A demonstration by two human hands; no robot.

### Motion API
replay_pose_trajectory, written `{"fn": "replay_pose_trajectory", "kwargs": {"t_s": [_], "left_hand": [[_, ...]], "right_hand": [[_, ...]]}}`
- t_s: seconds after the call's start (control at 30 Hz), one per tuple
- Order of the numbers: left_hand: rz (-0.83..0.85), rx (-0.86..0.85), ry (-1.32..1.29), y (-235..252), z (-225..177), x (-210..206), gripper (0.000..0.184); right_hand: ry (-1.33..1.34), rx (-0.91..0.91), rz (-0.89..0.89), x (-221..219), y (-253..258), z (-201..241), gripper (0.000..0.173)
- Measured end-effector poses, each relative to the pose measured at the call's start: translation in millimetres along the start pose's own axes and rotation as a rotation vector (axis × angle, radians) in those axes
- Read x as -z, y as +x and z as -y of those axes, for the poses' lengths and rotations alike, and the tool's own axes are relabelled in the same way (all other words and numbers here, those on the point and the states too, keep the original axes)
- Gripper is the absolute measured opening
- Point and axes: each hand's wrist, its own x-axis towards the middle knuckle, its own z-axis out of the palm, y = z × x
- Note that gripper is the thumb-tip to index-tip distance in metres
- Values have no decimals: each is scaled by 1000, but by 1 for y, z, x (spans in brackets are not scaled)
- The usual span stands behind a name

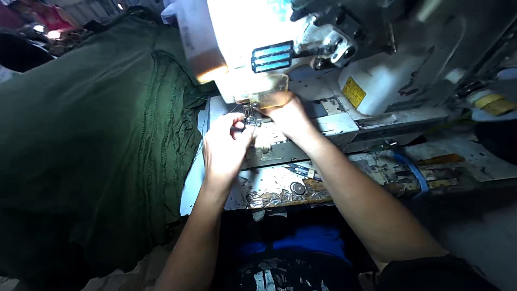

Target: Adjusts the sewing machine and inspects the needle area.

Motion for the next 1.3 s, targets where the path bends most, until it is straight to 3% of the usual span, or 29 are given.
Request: {"fn": "replay_pose_trajectory", "kwargs": {"t_s": [0.1, 0.2, 0.3, 0.4, 0.47, 0.53, 0.63, 0.73, 0.83, 0.93, 1.07, 1.3], "left_hand": [[-151, -163, -35, -24, -4, 15, 29], [-268, -211, 29, -12, 6, 18, 29], [-156, -111, 55, 13, 23, 9, 40], [-106, -91, 17, 12, 27, 5, 18], [-120, -135, 20, -5, 26, 14, 19], [-145, -170, 14, -27, 27, 22, 18], [-116, -218, -45, -61, 23, 26, 17], [124, -320, -7, -82, 16, 25, 22], [299, -466, 144, -79, 7, 52, 26], [172, -582, 58, -69, -13, 82, 26], [371, -887, -62, -43, -20, 62, 25], [396, -913, -20, -24, -4, 37, 21]], "right_hand": [[220, -103, -130, 11, 5, -2, 14], [598, -248, -194, 18, 10, 6, 10], [1073, -503, -265, 31, 18, 20, 15], [1321, -520, -551, 38, 27, 21, 15], [1212, -426, -697, 41, 24, 13, 26], [943, -307, -656, 46, -2, 8, 37], [612, -99, -288, 40, -72, 29, 20], [578, -92, 113, 9, -114, 39, 25], [605, -156, 94, -12, -124, 47, 16], [427, 27, 59, -3, -139, 46, 17], [244, 188, 73, 18, -159, 44, 17], [159, 109, 66, 57, -171, 19, 18]]}}
